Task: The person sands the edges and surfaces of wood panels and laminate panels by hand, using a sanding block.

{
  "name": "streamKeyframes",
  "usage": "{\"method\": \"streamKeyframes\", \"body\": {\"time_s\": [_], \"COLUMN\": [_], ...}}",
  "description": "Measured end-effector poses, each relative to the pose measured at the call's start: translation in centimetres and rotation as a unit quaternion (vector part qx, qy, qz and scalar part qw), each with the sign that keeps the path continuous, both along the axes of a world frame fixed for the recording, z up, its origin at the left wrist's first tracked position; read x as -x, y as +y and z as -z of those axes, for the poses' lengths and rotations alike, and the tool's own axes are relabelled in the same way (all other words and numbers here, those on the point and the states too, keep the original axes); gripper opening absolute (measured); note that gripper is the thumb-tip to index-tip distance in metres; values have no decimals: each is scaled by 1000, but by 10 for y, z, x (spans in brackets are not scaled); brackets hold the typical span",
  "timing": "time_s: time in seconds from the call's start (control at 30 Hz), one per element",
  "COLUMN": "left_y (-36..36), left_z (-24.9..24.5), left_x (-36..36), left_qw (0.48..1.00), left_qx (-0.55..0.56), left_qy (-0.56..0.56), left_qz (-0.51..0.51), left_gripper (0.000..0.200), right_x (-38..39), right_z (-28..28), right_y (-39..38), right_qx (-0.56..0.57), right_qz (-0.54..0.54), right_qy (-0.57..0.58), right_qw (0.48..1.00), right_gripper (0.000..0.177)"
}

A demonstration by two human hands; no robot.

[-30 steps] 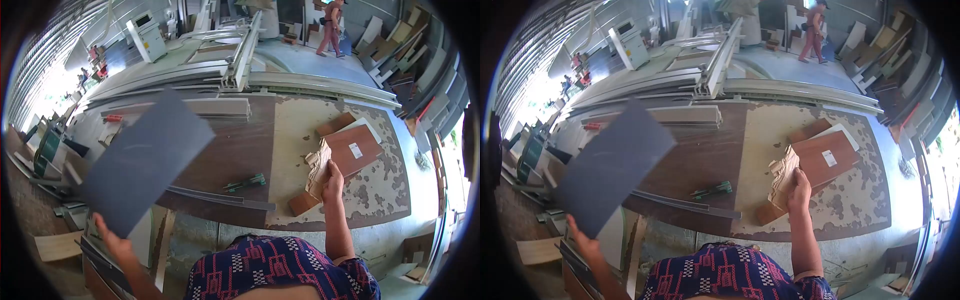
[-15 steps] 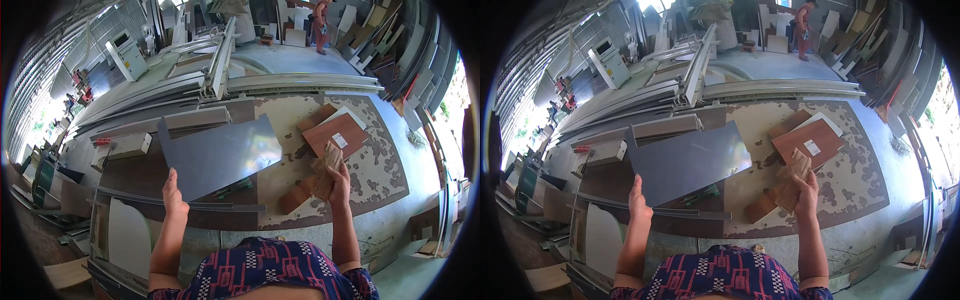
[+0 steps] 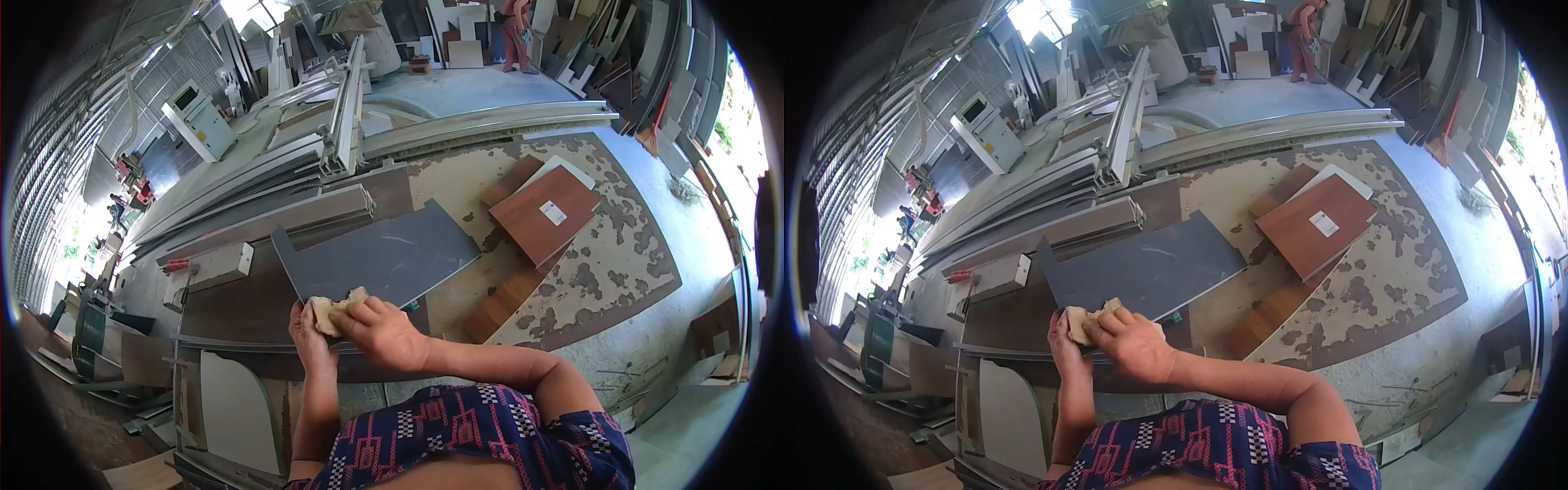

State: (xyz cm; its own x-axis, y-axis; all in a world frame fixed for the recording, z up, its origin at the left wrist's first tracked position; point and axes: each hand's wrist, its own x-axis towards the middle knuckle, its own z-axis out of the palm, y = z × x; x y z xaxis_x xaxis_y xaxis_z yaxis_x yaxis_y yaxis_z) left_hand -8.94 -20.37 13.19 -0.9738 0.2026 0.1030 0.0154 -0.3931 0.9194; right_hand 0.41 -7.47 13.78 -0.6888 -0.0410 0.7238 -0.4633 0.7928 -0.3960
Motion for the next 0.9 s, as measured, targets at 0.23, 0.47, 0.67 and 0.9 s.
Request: {"method": "streamKeyframes", "body": {"time_s": [0.23,0.47,0.67,0.9], "left_y": [3,1,4,-1], "left_z": [-4,-9,-12,-19], "left_x": [-18,-27,-27,-36], "left_qw": [996,989,987,981], "left_qx": [13,59,69,90], "left_qy": [86,135,142,174], "left_qz": [-4,3,3,7], "left_gripper": [22,28,28,25], "right_x": [32,40,24,57], "right_z": [62,93,-4,-1], "right_y": [83,142,18,55], "right_qx": [26,192,-10,81], "right_qz": [213,380,60,15], "right_qy": [-54,-95,114,51], "right_qw": [975,900,992,995], "right_gripper": [22,18,30,44]}}
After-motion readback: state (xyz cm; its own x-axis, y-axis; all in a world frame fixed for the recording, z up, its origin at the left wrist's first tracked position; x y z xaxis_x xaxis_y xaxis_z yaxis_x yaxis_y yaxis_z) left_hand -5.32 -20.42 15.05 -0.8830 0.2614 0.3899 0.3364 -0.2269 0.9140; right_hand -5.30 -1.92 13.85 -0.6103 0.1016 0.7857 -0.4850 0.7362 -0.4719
